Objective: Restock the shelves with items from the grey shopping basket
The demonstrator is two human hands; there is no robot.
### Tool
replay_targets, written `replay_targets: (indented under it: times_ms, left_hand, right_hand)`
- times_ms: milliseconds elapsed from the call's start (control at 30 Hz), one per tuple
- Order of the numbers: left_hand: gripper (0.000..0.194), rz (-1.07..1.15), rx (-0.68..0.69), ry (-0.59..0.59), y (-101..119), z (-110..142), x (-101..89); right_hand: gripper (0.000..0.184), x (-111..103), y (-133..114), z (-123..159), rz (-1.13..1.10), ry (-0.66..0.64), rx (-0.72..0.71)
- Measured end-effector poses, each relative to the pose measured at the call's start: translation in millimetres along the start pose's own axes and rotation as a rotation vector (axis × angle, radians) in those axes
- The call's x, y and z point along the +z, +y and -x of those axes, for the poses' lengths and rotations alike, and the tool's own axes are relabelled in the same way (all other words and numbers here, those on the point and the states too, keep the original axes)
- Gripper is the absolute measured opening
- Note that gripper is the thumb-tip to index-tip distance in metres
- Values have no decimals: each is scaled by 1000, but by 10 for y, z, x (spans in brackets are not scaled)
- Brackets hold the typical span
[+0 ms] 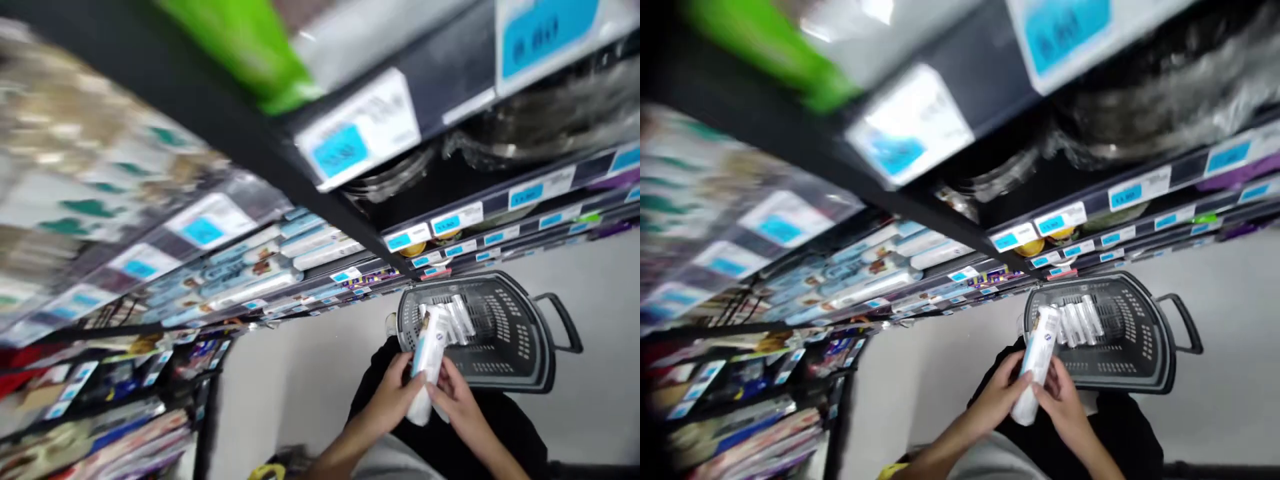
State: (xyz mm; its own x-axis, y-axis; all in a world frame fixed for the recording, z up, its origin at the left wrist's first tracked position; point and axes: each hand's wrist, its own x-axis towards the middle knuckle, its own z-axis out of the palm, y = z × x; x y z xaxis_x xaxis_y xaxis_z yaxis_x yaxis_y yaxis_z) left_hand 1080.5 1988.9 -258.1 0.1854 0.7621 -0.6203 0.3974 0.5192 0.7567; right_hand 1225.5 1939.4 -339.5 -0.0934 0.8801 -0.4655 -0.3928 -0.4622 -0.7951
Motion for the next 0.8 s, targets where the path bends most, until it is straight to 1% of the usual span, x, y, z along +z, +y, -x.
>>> replay_targets:
  times_ms: [67, 100, 167, 200, 267, 300, 400, 467, 500, 533, 600, 667, 700, 767, 800]
  left_hand:
    - [48, 40, 121, 21, 181, 139, -117]
    - [47, 48, 169, 40, 258, 197, -194]
    - [45, 62, 225, 70, 392, 278, -396]
    - [45, 70, 239, 88, 450, 300, -526]
    - [47, 78, 251, 158, 558, 315, -858]
    - [51, 61, 280, 233, 608, 313, -1062]
    - [59, -125, 374, 433, 756, 288, -1789]
    - [67, -341, 407, 621, 871, 254, -2295]
    - [70, -478, 421, 687, 941, 222, -2529]
    - [72, -621, 431, 728, 1019, 174, -2743]
    - [78, -875, 390, 794, 1199, 24, -3096]
    - [92, -1067, 357, 837, 1392, -185, -3352]
    - [101, -1125, 382, 829, 1485, -297, -3449]
    - [109, -1180, 494, 787, 1645, -491, -3596]
    - [108, -1188, 559, 765, 1703, -561, -3648]
  right_hand:
    - [60, 242, -306, 85, -1, -64, -12]
    - [61, 342, -445, 100, 37, -86, -17]
    - [63, 496, -692, 104, 177, -99, -44]
    - [62, 549, -801, 107, 261, -89, -71]
    - [59, 610, -984, 147, 401, -59, -143]
    - [56, 618, -1058, 189, 444, -47, -173]
    - [51, 568, -1200, 386, 514, 2, -210]
    - [49, 492, -1221, 546, 548, 70, -213]
    - [49, 451, -1207, 625, 559, 115, -213]
    - [48, 414, -1177, 700, 561, 166, -215]
    - [49, 361, -1083, 835, 552, 271, -214]
    - [50, 352, -963, 946, 548, 357, -202]
    - [50, 364, -900, 992, 550, 389, -192]
    - [51, 412, -775, 1070, 560, 438, -173]
    - [51, 443, -715, 1103, 564, 457, -165]
